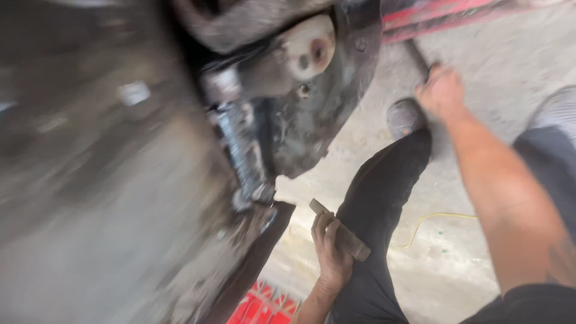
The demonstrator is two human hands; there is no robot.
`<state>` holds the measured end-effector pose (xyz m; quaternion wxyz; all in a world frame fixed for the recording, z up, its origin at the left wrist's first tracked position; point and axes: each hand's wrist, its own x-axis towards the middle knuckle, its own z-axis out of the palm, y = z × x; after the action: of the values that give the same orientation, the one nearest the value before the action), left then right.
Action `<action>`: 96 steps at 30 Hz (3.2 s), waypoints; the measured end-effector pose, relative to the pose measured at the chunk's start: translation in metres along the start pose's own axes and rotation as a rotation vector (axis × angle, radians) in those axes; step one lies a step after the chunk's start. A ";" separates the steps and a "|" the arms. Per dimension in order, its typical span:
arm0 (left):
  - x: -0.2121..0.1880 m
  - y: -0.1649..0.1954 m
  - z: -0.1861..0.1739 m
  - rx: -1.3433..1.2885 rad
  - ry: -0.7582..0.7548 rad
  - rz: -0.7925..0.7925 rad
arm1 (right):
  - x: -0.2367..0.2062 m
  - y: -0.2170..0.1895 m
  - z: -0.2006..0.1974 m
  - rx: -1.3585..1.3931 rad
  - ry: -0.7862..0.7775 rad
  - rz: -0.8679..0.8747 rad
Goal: The person uses a welding torch to heat and weld sections of a car frame, then uses a hammer and chisel to shape and remove material from the metal. The person alternates between welding and hammering to repair the frame.
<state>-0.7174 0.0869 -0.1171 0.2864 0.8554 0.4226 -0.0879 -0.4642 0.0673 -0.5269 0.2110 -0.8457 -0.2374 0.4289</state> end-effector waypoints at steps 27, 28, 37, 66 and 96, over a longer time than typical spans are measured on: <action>-0.117 -0.030 -0.220 0.225 -0.192 0.000 | -0.495 -0.354 -0.309 1.376 -0.046 0.403; -0.116 -0.042 -0.227 0.237 -0.201 -0.010 | -0.498 -0.362 -0.307 1.360 -0.044 0.398; -0.112 -0.123 -0.225 0.244 -0.334 -0.205 | -0.484 -0.378 -0.270 1.290 -0.074 0.405; -0.098 -0.082 -0.163 0.226 -0.518 -0.433 | -0.446 -0.269 -0.240 1.150 -0.288 0.528; -0.053 -0.037 -0.087 0.233 -0.417 -0.488 | -0.406 -0.232 -0.166 1.101 -0.435 0.233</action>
<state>-0.7867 0.1178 -0.0406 0.2376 0.7197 0.5342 -0.3743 -0.5891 -0.0094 -0.0533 0.5160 -0.5253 0.0762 0.6723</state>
